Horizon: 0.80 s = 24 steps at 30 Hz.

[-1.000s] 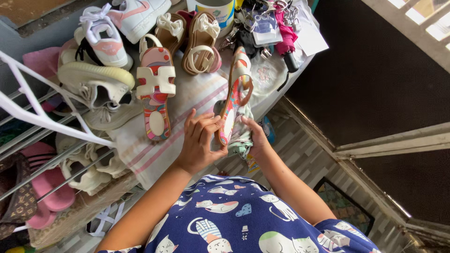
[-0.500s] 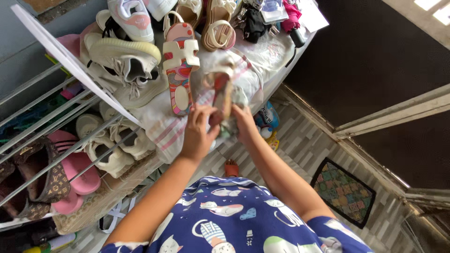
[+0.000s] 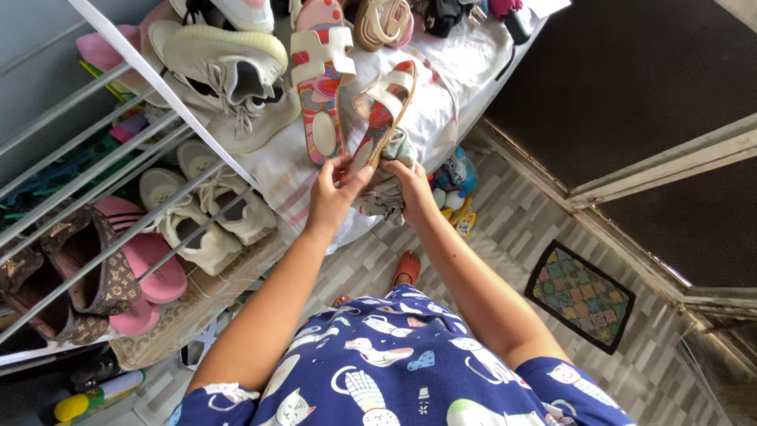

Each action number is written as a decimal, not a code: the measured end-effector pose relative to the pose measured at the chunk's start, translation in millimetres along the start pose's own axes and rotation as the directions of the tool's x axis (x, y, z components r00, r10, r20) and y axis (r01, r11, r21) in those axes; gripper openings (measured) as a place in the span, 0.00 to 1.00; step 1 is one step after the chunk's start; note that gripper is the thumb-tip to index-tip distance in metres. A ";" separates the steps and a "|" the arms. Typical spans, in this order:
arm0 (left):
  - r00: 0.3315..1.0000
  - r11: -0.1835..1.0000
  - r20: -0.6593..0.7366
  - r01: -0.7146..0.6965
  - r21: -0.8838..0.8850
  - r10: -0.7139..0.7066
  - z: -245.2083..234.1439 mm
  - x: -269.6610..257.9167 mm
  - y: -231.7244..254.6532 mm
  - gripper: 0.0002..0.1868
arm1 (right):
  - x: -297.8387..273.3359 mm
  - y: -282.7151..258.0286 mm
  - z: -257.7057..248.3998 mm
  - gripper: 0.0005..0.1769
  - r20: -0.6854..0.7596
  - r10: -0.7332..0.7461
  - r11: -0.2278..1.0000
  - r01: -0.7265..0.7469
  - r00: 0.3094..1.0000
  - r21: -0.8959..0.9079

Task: The person wipes several pairs of shoes with a cloth, including sandals and sneakers, then places them on a shoe rack. The person also ties the laces of a pair of sneakers before placing them on the rack.

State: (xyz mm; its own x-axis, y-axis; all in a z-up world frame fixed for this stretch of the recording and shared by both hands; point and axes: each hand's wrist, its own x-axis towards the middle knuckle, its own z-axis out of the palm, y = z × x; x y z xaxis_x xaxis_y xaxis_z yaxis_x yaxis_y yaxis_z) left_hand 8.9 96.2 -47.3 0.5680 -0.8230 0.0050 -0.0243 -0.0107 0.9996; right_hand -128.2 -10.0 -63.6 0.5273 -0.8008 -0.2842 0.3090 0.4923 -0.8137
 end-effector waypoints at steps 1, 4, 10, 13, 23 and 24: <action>1.000 0.999 -0.017 0.015 0.044 -0.014 2.2 1.2 -3.5 0.34 | -1.4 1.1 -3.7 0.12 -0.015 0.019 1.000 -0.019 1.000 -0.015; 0.998 0.981 -0.059 -0.017 0.195 0.030 9.2 9.3 -4.0 0.38 | -0.6 -1.4 -12.5 0.14 0.020 0.014 0.998 -0.012 1.000 -0.058; 0.873 0.737 -0.076 -0.358 0.573 0.483 23.4 0.8 24.3 0.37 | -13.3 -26.8 -38.1 0.18 -0.014 0.112 0.992 -0.111 0.994 0.067; 0.758 0.472 0.041 -0.446 0.760 0.651 30.8 -10.5 45.6 0.36 | -32.2 -56.1 -57.9 0.17 -0.086 -0.072 0.996 0.076 0.994 0.046; 0.723 0.396 0.148 -0.523 0.755 0.674 114.1 -35.5 79.6 0.38 | -48.6 -138.2 -58.9 0.21 0.330 -0.666 0.153 0.555 0.669 -0.818; 0.723 0.402 0.134 -0.518 0.755 0.678 120.2 -36.2 80.5 0.38 | -49.3 -142.5 -58.8 0.24 0.450 -0.633 0.058 0.618 0.630 -0.784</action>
State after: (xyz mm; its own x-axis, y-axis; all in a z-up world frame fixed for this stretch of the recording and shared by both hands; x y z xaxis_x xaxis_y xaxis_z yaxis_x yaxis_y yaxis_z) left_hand -112.5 56.9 29.9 0.2834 -0.6783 0.6780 -0.9250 -0.0067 0.3799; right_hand -244.7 -60.7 36.5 0.4925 -0.6628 0.5640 -0.2775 -0.7338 -0.6201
